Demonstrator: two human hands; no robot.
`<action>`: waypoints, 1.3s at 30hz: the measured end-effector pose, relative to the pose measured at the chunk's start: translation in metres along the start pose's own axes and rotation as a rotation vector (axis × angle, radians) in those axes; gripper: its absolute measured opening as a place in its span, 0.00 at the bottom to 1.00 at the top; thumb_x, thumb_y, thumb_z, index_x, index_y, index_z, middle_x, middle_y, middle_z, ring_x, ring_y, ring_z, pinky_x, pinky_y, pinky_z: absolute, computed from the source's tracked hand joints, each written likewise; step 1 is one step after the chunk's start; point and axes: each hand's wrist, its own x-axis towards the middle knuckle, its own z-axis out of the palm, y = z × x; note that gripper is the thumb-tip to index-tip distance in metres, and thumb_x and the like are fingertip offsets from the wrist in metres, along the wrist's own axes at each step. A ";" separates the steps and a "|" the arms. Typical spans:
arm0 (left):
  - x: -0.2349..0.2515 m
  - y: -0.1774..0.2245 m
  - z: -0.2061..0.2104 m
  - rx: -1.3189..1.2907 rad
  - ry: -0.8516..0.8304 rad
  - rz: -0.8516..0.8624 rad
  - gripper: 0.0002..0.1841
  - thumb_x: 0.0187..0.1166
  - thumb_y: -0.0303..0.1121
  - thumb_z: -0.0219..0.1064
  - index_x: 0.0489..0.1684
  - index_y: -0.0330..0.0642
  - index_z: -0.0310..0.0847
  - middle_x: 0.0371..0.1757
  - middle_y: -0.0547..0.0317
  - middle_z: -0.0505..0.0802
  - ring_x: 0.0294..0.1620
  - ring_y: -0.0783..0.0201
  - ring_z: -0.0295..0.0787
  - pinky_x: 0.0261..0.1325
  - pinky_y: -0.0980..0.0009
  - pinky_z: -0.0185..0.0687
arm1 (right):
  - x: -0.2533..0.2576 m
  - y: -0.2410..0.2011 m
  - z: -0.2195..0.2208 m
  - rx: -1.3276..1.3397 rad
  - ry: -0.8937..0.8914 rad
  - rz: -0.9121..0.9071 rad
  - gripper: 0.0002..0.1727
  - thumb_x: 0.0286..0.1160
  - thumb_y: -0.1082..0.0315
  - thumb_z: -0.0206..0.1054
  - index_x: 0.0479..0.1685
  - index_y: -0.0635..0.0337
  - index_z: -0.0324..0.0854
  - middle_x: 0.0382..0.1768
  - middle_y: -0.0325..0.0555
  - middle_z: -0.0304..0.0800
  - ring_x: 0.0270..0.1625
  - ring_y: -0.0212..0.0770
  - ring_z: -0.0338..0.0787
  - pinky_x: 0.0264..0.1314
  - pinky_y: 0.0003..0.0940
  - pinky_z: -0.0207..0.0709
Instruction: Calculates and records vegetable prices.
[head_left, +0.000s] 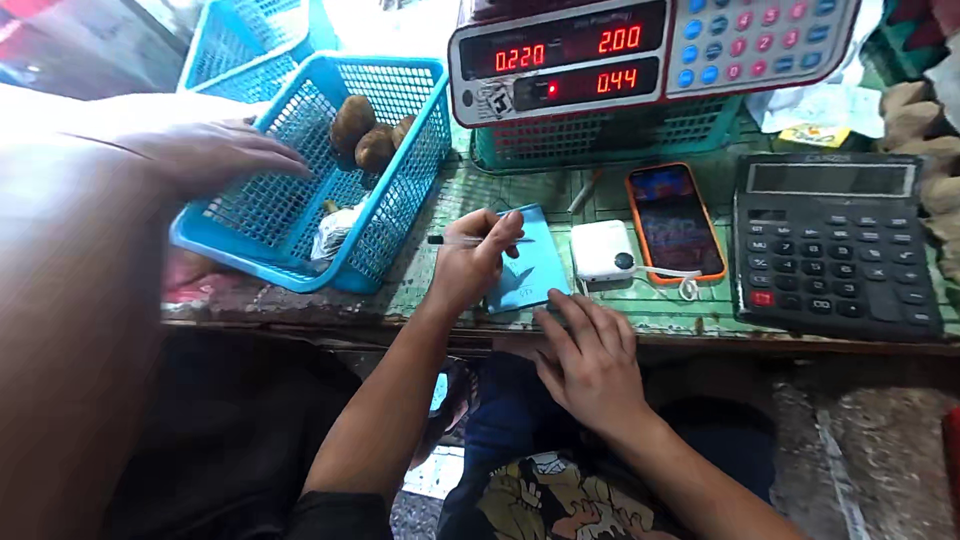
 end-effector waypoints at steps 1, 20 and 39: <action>0.005 0.001 -0.002 0.038 -0.029 0.029 0.16 0.89 0.41 0.58 0.30 0.45 0.83 0.26 0.67 0.92 0.13 0.78 0.77 0.14 0.81 0.70 | 0.000 0.004 0.001 -0.034 -0.004 0.007 0.28 0.77 0.46 0.65 0.75 0.43 0.82 0.77 0.42 0.82 0.78 0.50 0.79 0.82 0.55 0.63; 0.075 -0.040 -0.005 0.309 0.065 0.205 0.14 0.81 0.30 0.62 0.21 0.55 0.71 0.19 0.80 0.78 0.18 0.84 0.73 0.23 0.85 0.69 | -0.006 0.018 0.023 -0.100 0.171 -0.032 0.19 0.80 0.54 0.62 0.68 0.43 0.82 0.75 0.34 0.83 0.86 0.38 0.69 0.91 0.42 0.47; 0.073 -0.035 -0.004 0.455 -0.016 0.188 0.17 0.77 0.28 0.62 0.13 0.52 0.70 0.14 0.76 0.76 0.14 0.83 0.67 0.17 0.86 0.60 | -0.006 0.015 0.024 -0.100 0.158 -0.019 0.20 0.81 0.56 0.60 0.69 0.45 0.80 0.76 0.33 0.82 0.88 0.37 0.65 0.94 0.44 0.39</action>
